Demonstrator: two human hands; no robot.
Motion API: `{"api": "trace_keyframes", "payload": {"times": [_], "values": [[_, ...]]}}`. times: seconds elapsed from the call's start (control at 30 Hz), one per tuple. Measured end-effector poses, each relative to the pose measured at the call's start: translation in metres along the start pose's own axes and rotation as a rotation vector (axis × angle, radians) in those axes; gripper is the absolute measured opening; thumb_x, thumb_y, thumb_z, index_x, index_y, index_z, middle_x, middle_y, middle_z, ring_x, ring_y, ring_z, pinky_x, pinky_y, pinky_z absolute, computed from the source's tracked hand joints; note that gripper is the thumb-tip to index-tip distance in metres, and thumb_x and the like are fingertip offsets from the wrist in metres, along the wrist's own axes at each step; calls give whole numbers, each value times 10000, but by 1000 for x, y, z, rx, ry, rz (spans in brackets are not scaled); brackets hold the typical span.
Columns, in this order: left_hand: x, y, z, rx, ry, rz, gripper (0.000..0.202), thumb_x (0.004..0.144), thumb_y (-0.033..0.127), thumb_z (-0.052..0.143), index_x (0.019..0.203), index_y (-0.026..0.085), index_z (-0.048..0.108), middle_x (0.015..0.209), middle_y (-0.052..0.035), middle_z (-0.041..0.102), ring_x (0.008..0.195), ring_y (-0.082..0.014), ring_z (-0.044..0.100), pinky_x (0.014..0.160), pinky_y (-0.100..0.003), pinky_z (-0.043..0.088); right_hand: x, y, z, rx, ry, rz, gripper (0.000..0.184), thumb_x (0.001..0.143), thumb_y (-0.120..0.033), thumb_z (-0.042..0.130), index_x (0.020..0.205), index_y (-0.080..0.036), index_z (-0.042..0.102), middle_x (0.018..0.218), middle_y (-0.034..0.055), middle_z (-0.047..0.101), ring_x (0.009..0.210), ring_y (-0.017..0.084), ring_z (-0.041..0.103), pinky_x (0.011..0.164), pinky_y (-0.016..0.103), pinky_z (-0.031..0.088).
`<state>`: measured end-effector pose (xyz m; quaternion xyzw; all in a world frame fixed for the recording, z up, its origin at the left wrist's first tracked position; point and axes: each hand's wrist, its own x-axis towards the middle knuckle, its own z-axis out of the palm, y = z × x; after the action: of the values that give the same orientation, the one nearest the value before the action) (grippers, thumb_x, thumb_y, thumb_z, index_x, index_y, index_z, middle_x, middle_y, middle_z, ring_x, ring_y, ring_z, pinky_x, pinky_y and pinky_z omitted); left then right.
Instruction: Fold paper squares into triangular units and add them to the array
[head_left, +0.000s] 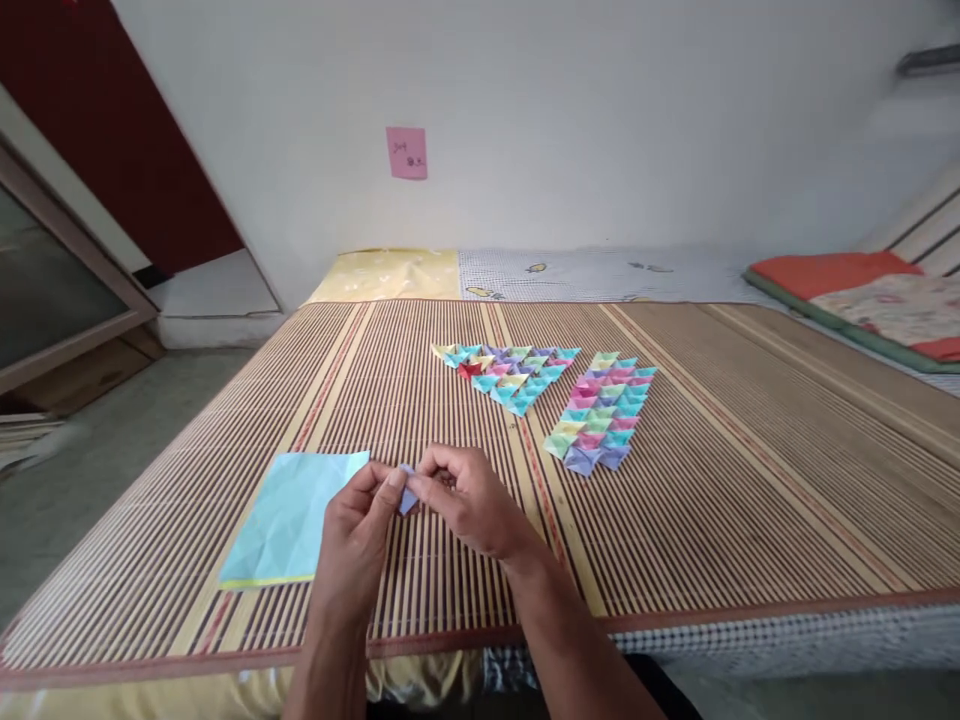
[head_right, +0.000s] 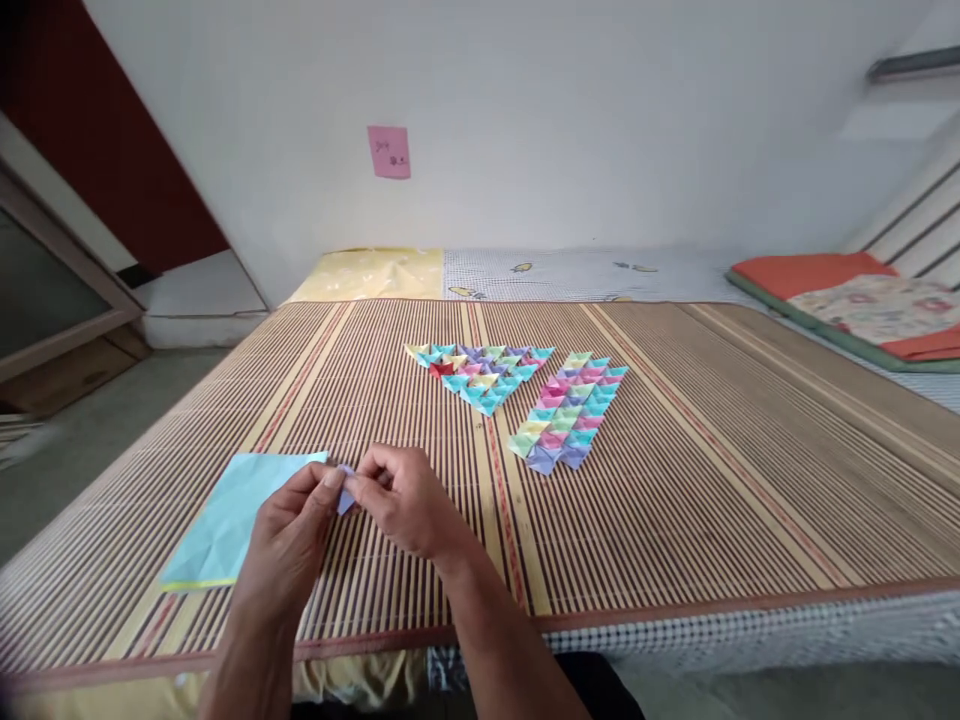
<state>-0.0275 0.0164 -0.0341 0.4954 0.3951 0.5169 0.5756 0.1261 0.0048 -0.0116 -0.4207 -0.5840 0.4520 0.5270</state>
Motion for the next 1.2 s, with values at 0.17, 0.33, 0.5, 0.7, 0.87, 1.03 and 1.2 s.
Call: {"api": "trace_keyframes", "payload": {"times": [0.17, 0.33, 0.5, 0.7, 0.87, 1.03, 1.2], "values": [[0, 4, -4, 207, -1, 79, 373, 876, 517, 776, 729, 188, 678, 669, 6, 552, 657, -162, 462, 624, -255, 387, 0, -5, -4, -67, -37, -30, 291, 904, -321, 667, 669, -217, 531, 627, -40, 490, 589, 121, 442, 505, 231, 329], [2, 3, -7, 150, -67, -3, 367, 869, 512, 787, 736, 189, 674, 678, 8, 563, 665, -156, 468, 630, -245, 396, -1, -4, -12, -67, -77, -24, 285, 910, -324, 669, 677, -208, 554, 634, -41, 500, 595, 117, 451, 520, 231, 344], [4, 5, -11, 74, -200, -116, 331, 834, 479, 831, 774, 187, 687, 684, 10, 583, 656, -143, 475, 626, -232, 404, -2, -2, -19, -88, -161, -5, 295, 902, -320, 677, 663, -208, 545, 609, -57, 482, 568, 105, 431, 511, 227, 323], [1, 4, -14, 69, -243, -157, 342, 833, 456, 836, 715, 177, 677, 668, 17, 549, 633, -125, 447, 613, -220, 397, 0, -2, -16, -53, -28, -31, 265, 883, -328, 707, 687, -205, 579, 653, -37, 541, 591, 118, 482, 526, 236, 357], [4, -1, -9, -27, -172, -136, 287, 774, 405, 900, 769, 169, 738, 702, -4, 635, 668, -127, 541, 653, -213, 458, 1, -3, -9, -20, 69, -23, 238, 880, -320, 714, 704, -204, 605, 654, -30, 580, 599, 125, 533, 538, 239, 399], [5, 0, 3, -285, -11, -66, 298, 724, 378, 944, 757, 166, 738, 656, 6, 644, 644, -112, 572, 669, -200, 499, 1, -4, -2, 124, -21, 61, 253, 831, -406, 830, 862, -196, 690, 671, -27, 678, 646, 148, 646, 599, 246, 484], [1, 2, 9, -410, 29, -78, 308, 678, 298, 978, 786, 159, 724, 728, -6, 706, 670, -102, 614, 704, -199, 527, 0, 4, 2, 150, 35, -12, 199, 901, -364, 782, 842, -191, 705, 722, 0, 718, 689, 156, 679, 673, 269, 535]]}}
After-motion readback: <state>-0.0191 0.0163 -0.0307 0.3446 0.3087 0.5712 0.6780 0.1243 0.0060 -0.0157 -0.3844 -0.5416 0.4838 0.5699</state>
